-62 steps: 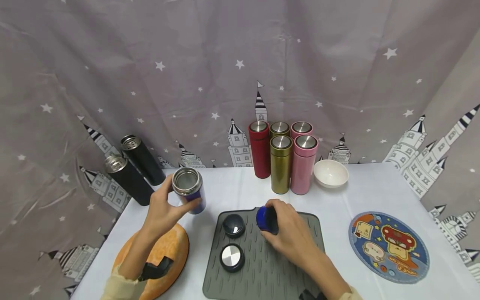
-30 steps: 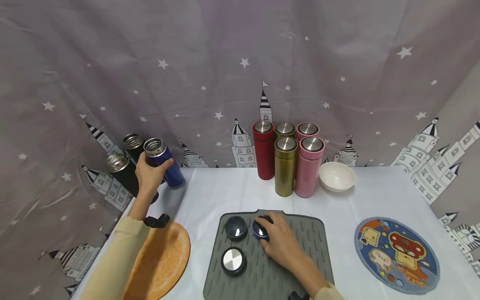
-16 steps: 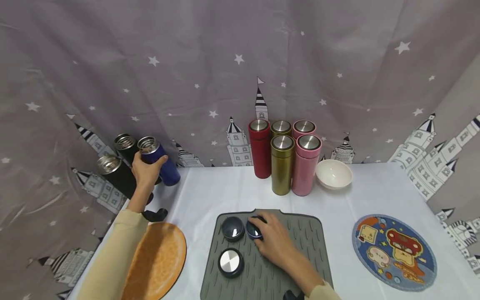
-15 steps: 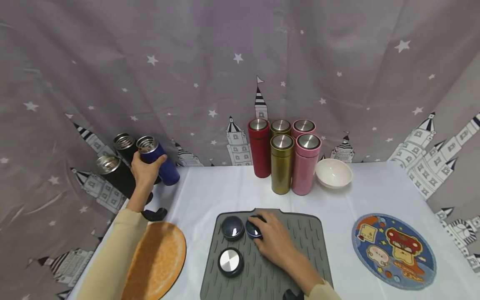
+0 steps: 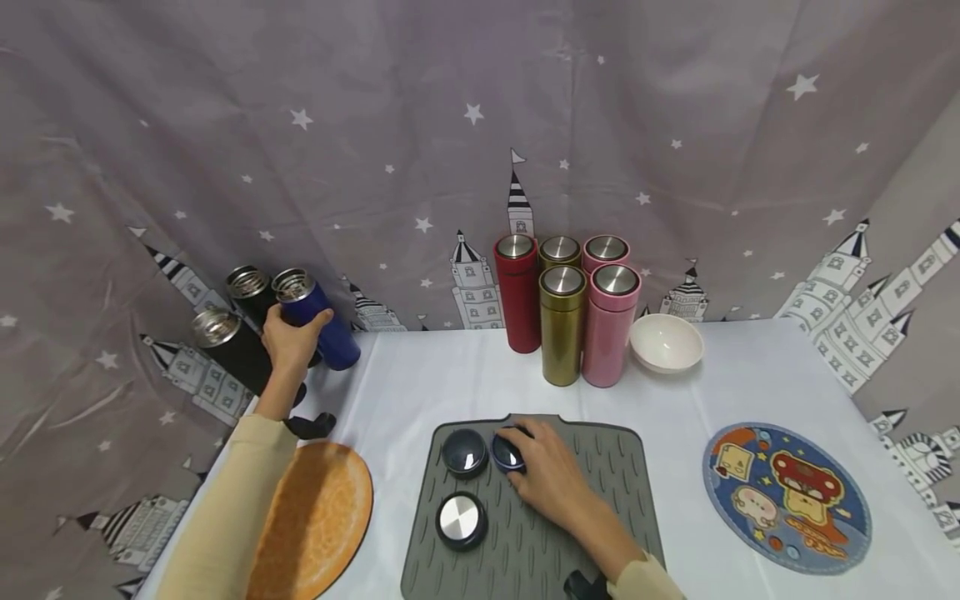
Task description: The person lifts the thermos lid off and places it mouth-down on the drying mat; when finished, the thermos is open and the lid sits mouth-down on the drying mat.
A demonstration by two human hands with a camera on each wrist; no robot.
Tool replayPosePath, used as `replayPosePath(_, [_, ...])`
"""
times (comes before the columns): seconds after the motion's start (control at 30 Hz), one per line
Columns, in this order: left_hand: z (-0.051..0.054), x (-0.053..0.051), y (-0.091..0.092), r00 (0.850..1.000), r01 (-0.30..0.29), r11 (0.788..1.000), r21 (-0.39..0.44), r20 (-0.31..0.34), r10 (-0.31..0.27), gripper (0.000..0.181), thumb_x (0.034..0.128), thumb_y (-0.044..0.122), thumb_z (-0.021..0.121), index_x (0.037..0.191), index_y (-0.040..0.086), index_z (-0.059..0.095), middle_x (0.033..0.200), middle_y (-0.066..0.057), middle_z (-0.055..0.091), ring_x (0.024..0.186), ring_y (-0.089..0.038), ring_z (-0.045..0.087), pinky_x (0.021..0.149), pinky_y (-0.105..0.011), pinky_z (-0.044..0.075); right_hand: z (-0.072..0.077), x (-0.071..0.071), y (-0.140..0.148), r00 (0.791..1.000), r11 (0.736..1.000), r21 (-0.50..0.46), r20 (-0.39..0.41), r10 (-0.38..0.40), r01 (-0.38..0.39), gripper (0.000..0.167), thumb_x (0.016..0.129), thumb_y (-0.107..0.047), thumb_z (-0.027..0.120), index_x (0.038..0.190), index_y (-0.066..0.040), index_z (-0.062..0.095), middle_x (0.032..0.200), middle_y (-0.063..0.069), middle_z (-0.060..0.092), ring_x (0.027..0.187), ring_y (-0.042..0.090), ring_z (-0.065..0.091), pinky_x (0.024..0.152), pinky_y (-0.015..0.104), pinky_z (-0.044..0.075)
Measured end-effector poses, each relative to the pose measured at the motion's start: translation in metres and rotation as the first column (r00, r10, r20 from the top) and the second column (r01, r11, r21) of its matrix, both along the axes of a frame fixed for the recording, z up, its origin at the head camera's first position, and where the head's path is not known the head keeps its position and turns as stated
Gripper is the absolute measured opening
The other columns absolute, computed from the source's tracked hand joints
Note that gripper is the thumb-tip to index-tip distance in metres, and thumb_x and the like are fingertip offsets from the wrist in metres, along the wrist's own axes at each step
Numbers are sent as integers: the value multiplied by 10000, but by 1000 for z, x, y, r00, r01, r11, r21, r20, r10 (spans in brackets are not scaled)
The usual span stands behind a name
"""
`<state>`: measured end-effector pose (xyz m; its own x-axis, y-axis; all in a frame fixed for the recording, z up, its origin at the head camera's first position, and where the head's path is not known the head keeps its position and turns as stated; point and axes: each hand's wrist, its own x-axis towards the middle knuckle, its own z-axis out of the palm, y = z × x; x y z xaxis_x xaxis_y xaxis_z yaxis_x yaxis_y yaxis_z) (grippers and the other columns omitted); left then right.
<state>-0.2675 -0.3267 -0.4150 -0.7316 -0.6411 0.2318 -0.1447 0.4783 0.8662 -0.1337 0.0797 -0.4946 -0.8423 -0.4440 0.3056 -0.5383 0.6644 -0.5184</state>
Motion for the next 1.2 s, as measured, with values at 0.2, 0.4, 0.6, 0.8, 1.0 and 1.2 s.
replayPosePath(0.2, [-4, 1, 1, 999, -4, 1000, 17, -32, 5, 798, 792, 294, 847, 1437, 41, 452, 1390, -173, 558, 1316, -328, 457, 1107, -420, 344, 1, 0, 0, 1000, 1000, 16, -5, -3, 3, 601, 701, -109, 907, 1259, -102, 682, 1298, 147, 599, 1196, 315, 566, 986, 496, 471])
replayPosePath(0.4, [-17, 13, 6, 1000, -8, 999, 41, -17, 9, 846, 805, 286, 828, 1472, 60, 361, 1425, -185, 515, 1323, -323, 460, 1110, -419, 336, 4, 3, 4, 1000, 1000, -9, -8, -14, 13, 692, 677, -96, 919, 1306, -69, 632, 1287, 109, 604, 1187, 286, 578, 986, 469, 477])
replayPosePath(0.6, [-34, 35, 27, 1000, -10, 1000, 21, -22, 10, 787, 817, 222, 803, 1425, -9, 359, 1336, -222, 510, 1234, -363, 486, 1055, -454, 365, 9, 10, 21, 999, 999, -23, -15, -30, 30, 695, 669, -78, 917, 1302, -48, 632, 1309, 162, 594, 1203, 332, 572, 986, 502, 474])
replayPosePath(0.8, [-32, 43, 68, 990, 143, 990, 3, 7, -143, 686, 822, 215, 794, 1363, -14, 439, 1235, -228, 576, 1145, -372, 577, 966, -460, 448, 8, 27, 48, 995, 996, 25, -43, -85, 86, 660, 670, -106, 919, 1275, -62, 659, 1316, 179, 593, 1194, 359, 581, 951, 534, 490])
replayPosePath(1.0, [-16, 34, 104, 942, 336, 941, 36, -3, -337, 752, 840, 224, 792, 1446, 41, 387, 1326, -192, 550, 1176, -366, 591, 914, -483, 505, 2, 46, 68, 990, 992, 44, -86, -111, 115, 591, 664, -121, 922, 1205, -61, 694, 1256, 168, 620, 1146, 340, 596, 923, 518, 507])
replayPosePath(1.2, [-9, 19, 138, 877, 480, 876, 51, -28, -479, 744, 850, 209, 798, 1451, 54, 390, 1379, -199, 506, 1214, -365, 569, 918, -479, 516, 1, 66, 82, 986, 984, 85, -54, -155, 160, 554, 686, -157, 913, 1192, -76, 702, 1269, 152, 612, 1162, 339, 582, 923, 528, 504])
